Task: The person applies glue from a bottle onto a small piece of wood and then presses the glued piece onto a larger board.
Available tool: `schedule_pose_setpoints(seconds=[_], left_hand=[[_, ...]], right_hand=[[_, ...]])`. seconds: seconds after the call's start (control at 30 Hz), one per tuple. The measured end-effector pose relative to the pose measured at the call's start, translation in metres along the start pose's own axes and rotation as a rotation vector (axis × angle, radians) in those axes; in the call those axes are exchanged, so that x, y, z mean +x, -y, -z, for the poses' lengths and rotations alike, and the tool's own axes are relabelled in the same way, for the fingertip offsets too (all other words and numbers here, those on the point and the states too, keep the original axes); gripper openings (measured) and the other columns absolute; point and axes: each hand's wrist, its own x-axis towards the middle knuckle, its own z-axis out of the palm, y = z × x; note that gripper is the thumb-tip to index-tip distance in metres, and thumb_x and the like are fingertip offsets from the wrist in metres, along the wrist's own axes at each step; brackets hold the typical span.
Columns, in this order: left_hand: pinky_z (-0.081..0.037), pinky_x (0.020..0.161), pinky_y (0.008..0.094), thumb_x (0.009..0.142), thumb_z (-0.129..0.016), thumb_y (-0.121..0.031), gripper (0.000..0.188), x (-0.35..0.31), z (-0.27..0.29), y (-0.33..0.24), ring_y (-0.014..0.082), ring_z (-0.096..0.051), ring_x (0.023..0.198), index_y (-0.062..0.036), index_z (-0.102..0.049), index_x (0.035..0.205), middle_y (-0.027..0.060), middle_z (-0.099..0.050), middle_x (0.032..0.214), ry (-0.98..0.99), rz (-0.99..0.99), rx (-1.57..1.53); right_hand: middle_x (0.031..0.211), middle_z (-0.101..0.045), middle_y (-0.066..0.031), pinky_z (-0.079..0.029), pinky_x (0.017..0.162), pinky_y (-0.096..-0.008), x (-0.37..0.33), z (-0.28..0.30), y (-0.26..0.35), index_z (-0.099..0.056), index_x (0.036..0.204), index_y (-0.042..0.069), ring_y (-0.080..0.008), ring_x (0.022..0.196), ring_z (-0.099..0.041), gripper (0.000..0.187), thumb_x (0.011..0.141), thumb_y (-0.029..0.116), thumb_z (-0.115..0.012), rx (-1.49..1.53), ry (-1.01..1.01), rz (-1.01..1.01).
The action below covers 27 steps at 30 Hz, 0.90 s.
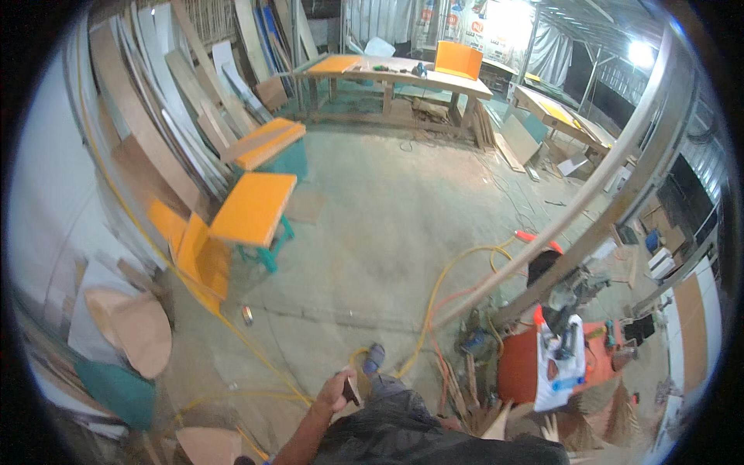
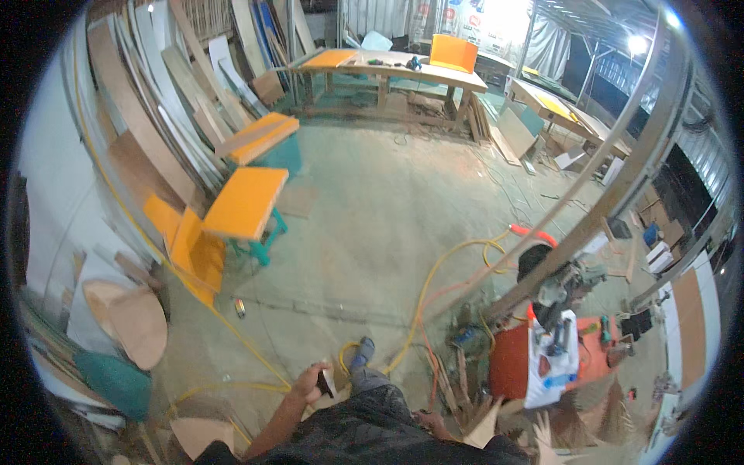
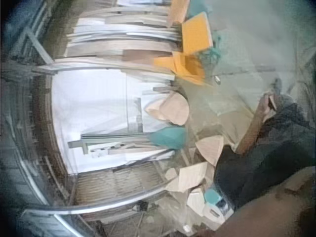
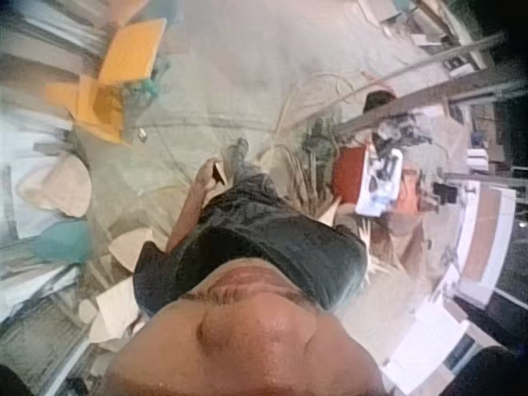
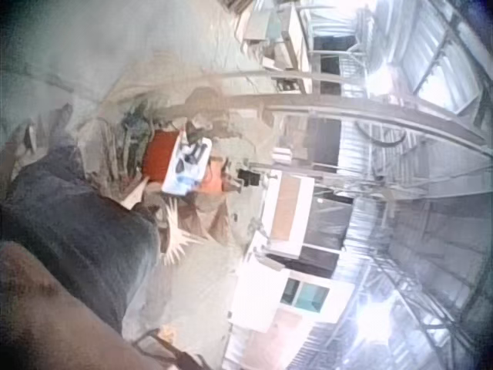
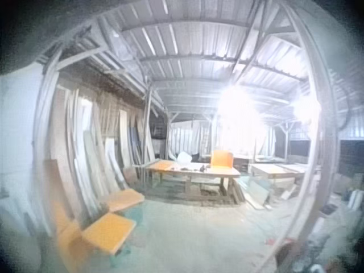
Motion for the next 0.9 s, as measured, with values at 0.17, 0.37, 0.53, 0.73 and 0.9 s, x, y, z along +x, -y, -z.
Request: schedule_pose_setpoints(seconds=[0.17,0.37,0.53,0.73,0.9], left_hand=[[-0.054,0.081,0.042,0.092,-0.059,-0.015,0.016,0.138,-0.058,-0.097,0.0256,-0.066,0.087,-0.0043,-0.06,0.104,0.0088,-0.065,0.095,0.138,-0.01,-0.177],[-0.055,0.083,0.0442,0.09,-0.063,-0.017,0.018,0.209,-0.185,-0.273,0.027,-0.067,0.094,-0.0047,-0.061,0.104,0.0099,-0.065,0.097,0.05,-0.228,-0.017],[-0.054,0.083,0.0427,0.09,-0.065,-0.017,0.019,0.3,-0.28,-0.349,0.0246,-0.065,0.093,-0.0051,-0.061,0.104,0.0083,-0.065,0.1,0.152,-0.239,-0.013],[-0.054,0.086,0.0451,0.096,-0.053,-0.023,0.03,0.471,-0.358,-0.356,0.03,-0.067,0.094,0.0012,-0.061,0.113,0.0147,-0.068,0.104,0.397,0.146,0.052],[-0.057,0.083,0.0443,0.095,-0.054,-0.023,0.032,0.586,-0.358,-0.45,0.029,-0.068,0.09,0.0023,-0.058,0.114,0.0141,-0.066,0.1,0.342,0.149,0.194]], right_hand=[[0.087,-0.069,-0.0096,-0.051,0.062,-0.0456,0.229,0.154,0.121,-0.07,0.116,0.011,-0.0282,0.073,-0.066,0.045,0.096,0.049,-0.055,-0.544,-0.419,0.442],[0.091,-0.074,-0.0168,-0.056,0.076,-0.0429,0.196,0.291,0.498,-0.071,0.097,0.002,-0.0325,0.085,-0.072,0.058,0.072,0.053,-0.081,0.003,-0.433,0.681],[0.09,-0.074,-0.0198,-0.056,0.074,-0.0408,0.185,0.346,0.607,-0.069,0.099,-0.001,-0.0345,0.085,-0.073,0.061,0.073,0.053,-0.081,0.182,-0.296,0.65],[0.076,-0.07,-0.006,-0.051,0.062,-0.035,0.377,0.326,0.432,-0.07,0.098,0.006,-0.0172,0.063,-0.064,0.046,0.082,0.048,-0.078,0.187,-0.535,0.449],[0.1,-0.071,-0.0108,-0.054,0.068,-0.041,0.326,0.343,0.419,-0.07,0.112,0.005,-0.0245,0.08,-0.067,0.048,0.087,0.046,-0.072,0.348,-0.29,0.019]])
